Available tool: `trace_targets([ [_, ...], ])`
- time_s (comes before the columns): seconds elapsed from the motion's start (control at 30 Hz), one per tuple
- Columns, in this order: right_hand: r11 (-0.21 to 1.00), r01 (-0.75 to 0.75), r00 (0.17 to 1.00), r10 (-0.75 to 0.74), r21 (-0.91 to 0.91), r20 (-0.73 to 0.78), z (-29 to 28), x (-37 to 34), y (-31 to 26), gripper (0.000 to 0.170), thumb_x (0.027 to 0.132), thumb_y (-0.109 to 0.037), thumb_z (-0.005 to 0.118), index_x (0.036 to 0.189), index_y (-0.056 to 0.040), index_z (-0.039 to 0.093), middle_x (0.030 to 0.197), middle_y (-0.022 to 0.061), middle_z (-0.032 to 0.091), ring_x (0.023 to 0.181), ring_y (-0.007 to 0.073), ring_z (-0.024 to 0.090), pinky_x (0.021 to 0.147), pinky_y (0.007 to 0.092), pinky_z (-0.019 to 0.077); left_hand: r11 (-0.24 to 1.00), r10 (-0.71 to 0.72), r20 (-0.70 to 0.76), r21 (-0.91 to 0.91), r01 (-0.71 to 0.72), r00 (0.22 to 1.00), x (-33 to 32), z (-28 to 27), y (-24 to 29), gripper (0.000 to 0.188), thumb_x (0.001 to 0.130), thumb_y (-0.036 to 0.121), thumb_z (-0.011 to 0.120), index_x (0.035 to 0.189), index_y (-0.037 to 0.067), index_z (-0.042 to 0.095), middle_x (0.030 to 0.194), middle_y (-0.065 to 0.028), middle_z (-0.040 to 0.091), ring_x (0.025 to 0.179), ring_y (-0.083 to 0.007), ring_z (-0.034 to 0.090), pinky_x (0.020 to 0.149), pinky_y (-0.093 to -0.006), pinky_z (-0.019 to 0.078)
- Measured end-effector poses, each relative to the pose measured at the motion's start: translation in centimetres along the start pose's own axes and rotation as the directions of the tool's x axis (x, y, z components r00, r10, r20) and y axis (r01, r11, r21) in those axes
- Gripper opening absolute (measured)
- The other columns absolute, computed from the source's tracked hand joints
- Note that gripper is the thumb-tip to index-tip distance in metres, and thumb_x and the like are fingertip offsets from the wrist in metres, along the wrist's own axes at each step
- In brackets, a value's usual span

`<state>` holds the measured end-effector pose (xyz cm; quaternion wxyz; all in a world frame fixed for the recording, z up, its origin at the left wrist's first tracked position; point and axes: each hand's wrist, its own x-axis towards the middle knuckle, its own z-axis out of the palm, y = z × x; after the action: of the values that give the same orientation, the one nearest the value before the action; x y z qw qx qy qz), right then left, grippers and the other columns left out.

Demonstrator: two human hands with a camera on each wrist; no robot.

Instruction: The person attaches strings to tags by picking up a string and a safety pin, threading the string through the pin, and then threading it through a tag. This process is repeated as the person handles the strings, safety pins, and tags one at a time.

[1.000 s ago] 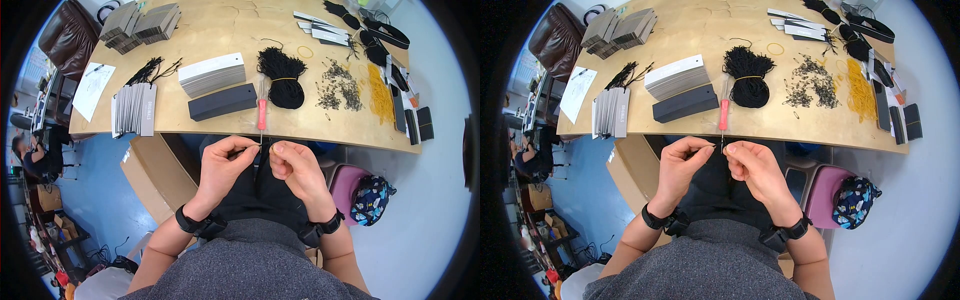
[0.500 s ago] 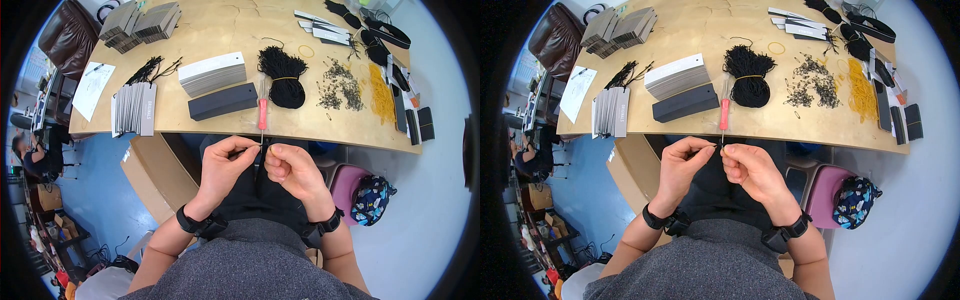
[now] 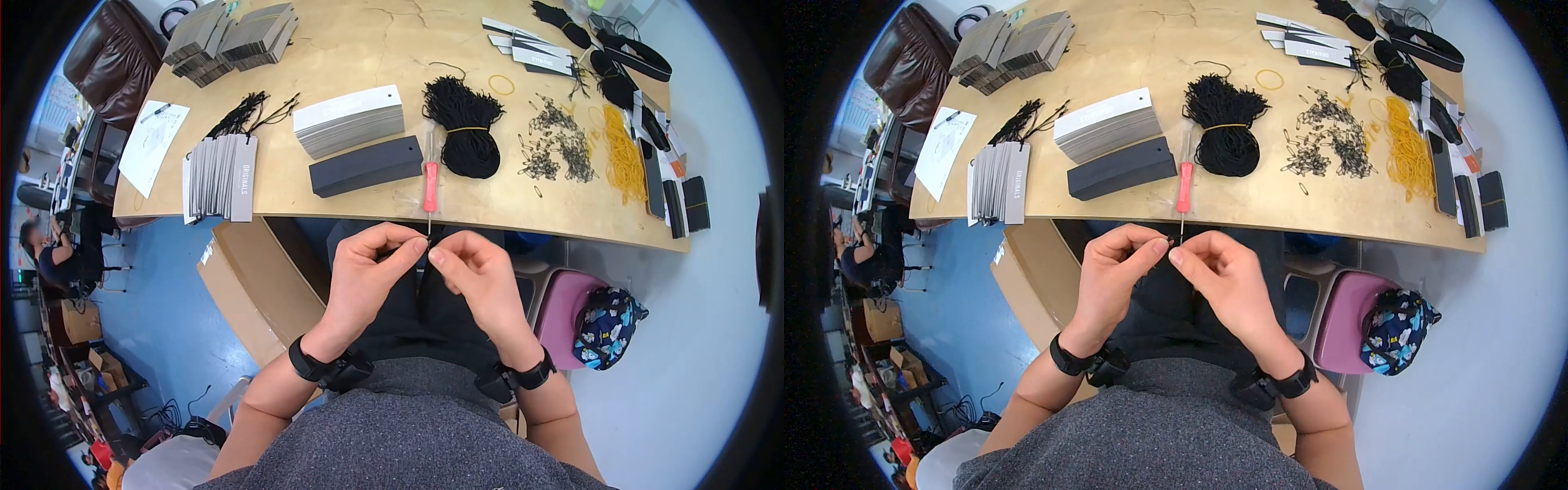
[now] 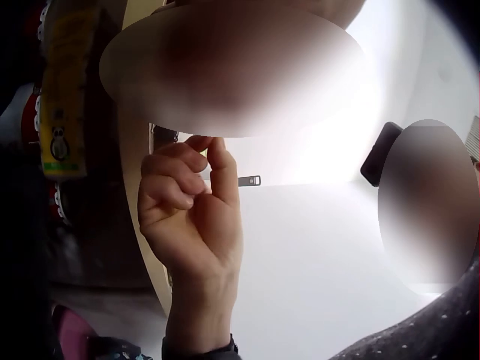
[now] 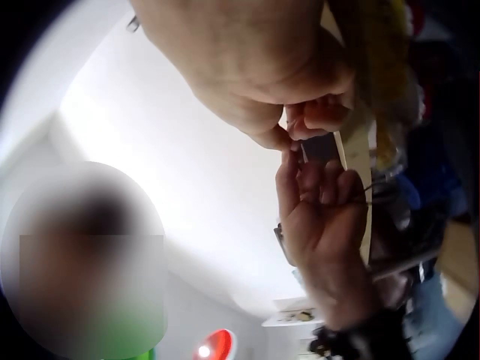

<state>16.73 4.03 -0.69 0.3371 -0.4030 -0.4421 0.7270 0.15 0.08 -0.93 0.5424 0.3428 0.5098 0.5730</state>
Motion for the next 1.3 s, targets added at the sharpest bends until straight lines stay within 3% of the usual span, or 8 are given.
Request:
trace_targets([
  [0.07, 0.949, 0.165, 0.980, -0.188, -0.269, -0.062, 0.3, -0.2, -0.6, 0.012, 0.088, -0.010, 0.073, 0.094, -0.0020, 0.066, 0.073, -0.0010, 0.052, 0.061, 0.0078, 0.051, 0.054, 0.0220, 0.0404, 1.000, -0.007, -0.008, -0.004, 0.007, 1.000, 0.0, -0.2, 0.1, 0.009, 0.090, 0.003, 0.070, 0.097, -0.002, 0.071, 0.086, -0.0015, 0.070, 0.077, -0.0040, 0.059, 0.071, -0.0192, 0.0455],
  [0.17, 0.387, 0.527, 0.680, -0.726, -0.757, 0.102, -0.3, 0.0, -1.5, 0.028, 0.074, -0.001, 0.080, 0.100, -0.0077, 0.071, 0.088, 0.0055, 0.055, 0.067, 0.0170, 0.056, 0.057, 0.0272, 0.0459, 1.000, -0.021, 0.011, -0.012, 0.021, 1.000, -0.1, -0.2, 0.1, 0.009, 0.090, 0.004, 0.070, 0.097, -0.001, 0.071, 0.085, -0.0011, 0.069, 0.078, -0.0038, 0.059, 0.071, -0.0192, 0.0452],
  [0.4, -0.092, 0.645, 0.492, -0.710, -0.759, 0.504, -1.7, 0.9, -2.1, 0.031, 0.067, -0.002, 0.079, 0.097, -0.0070, 0.070, 0.085, 0.0045, 0.055, 0.071, 0.0203, 0.057, 0.061, 0.0318, 0.0461, 0.996, -0.072, 0.091, -0.038, 0.076, 0.993, -0.1, -0.5, 0.4, 0.008, 0.090, 0.004, 0.069, 0.096, -0.001, 0.071, 0.087, -0.0013, 0.069, 0.081, -0.0041, 0.059, 0.073, -0.0200, 0.0460],
  [0.77, -0.021, 0.629, 0.516, -0.737, -0.777, 0.437, -1.3, 1.4, -2.6, 0.023, 0.069, -0.001, 0.077, 0.086, -0.0055, 0.062, 0.083, 0.0057, 0.055, 0.071, 0.0236, 0.057, 0.062, 0.0336, 0.0463, 0.947, -0.222, 0.182, -0.192, 0.257, 0.958, -0.7, -1.6, 0.0, 0.013, 0.095, 0.010, 0.064, 0.104, 0.001, 0.067, 0.088, -0.0035, 0.065, 0.071, -0.0056, 0.049, 0.060, -0.0208, 0.0352],
  [0.93, 0.030, 0.603, 0.595, -0.682, -0.797, 0.425, -0.4, 0.8, -2.1, 0.022, 0.068, -0.001, 0.076, 0.083, -0.0058, 0.061, 0.081, 0.0062, 0.055, 0.072, 0.0251, 0.058, 0.062, 0.0344, 0.0466, 0.728, -0.270, 0.309, -0.554, 0.403, 0.912, -1.0, -1.5, -0.5, 0.010, 0.095, 0.010, 0.064, 0.102, 0.003, 0.068, 0.088, -0.0035, 0.064, 0.066, -0.0060, 0.043, 0.059, -0.0220, 0.0348],
  [1.03, 0.214, 0.605, 0.646, -0.695, -0.767, 0.315, 0.0, -0.2, -2.7, 0.022, 0.068, 0.001, 0.074, 0.083, -0.0058, 0.060, 0.081, 0.0067, 0.054, 0.071, 0.0264, 0.058, 0.062, 0.0357, 0.0472, 0.939, -0.218, 0.160, -0.235, 0.252, 0.963, -0.6, -1.8, -1.4, 0.011, 0.095, 0.009, 0.063, 0.102, 0.003, 0.068, 0.087, -0.0038, 0.065, 0.065, -0.0070, 0.043, 0.060, -0.0236, 0.0350],
  [1.17, 0.208, 0.549, 0.651, -0.714, -0.810, 0.258, -0.5, 0.1, -3.1, 0.022, 0.067, 0.002, 0.075, 0.082, -0.0060, 0.060, 0.080, 0.0065, 0.054, 0.070, 0.0263, 0.058, 0.061, 0.0358, 0.0466, 0.947, -0.213, 0.147, -0.212, 0.241, 0.966, -0.7, -1.3, -0.5, 0.011, 0.093, 0.010, 0.068, 0.100, 0.002, 0.070, 0.084, -0.0006, 0.065, 0.065, -0.0060, 0.044, 0.059, -0.0218, 0.0351],
  [1.3, 0.085, 0.552, 0.614, -0.715, -0.830, 0.335, -0.6, 0.3, -2.9, 0.021, 0.067, 0.001, 0.075, 0.081, -0.0064, 0.060, 0.078, 0.0060, 0.053, 0.069, 0.0260, 0.057, 0.061, 0.0366, 0.0462, 0.715, -0.278, 0.332, -0.556, 0.425, 0.901, -0.6, -1.4, -0.3, 0.013, 0.091, 0.008, 0.070, 0.103, 0.001, 0.071, 0.086, -0.0010, 0.065, 0.066, -0.0069, 0.044, 0.060, -0.0208, 0.0351],
])
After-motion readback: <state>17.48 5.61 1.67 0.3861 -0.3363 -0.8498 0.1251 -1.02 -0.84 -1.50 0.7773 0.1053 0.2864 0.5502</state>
